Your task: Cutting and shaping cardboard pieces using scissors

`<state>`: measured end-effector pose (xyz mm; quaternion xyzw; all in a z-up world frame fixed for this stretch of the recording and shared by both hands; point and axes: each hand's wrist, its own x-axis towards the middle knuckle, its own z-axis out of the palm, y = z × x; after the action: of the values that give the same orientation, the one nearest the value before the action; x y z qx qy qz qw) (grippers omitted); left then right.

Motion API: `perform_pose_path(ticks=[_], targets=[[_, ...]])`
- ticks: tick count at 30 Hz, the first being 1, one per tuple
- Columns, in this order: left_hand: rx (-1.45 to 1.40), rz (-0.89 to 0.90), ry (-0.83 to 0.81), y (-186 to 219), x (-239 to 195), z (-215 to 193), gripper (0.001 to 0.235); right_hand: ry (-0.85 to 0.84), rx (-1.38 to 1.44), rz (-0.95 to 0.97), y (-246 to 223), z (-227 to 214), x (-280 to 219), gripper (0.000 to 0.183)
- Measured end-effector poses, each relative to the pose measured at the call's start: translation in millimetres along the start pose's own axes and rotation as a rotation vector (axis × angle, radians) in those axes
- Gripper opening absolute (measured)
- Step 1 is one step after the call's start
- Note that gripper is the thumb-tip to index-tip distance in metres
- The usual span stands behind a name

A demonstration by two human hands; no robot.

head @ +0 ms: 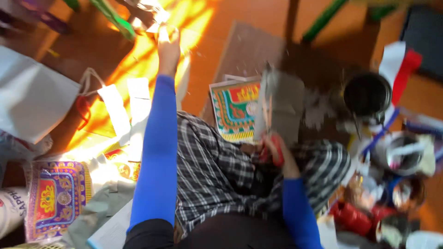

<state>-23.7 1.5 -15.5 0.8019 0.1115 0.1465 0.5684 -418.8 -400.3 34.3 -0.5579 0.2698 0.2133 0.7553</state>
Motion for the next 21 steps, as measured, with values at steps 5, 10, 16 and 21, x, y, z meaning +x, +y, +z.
perform_pose_path(ticks=[5, 10, 16, 21], targets=[[-0.261, -0.126, -0.530, 81, -243, 29, 0.035, 0.469, -0.789, -0.095, -28, -53, 32, 0.052], [0.015, -0.262, -0.693, 20, -361, 100, 0.037, 0.508, -0.934, -0.149, -22, -54, 48, 0.051], [0.138, -0.065, -0.649, 59, -308, 140, 0.039, 0.459, -0.804, -0.101, -28, -32, 45, 0.047], [0.222, 0.217, -0.543, 65, -260, 207, 0.054, 0.396, -0.876, -0.208, -21, -33, 51, 0.052]])
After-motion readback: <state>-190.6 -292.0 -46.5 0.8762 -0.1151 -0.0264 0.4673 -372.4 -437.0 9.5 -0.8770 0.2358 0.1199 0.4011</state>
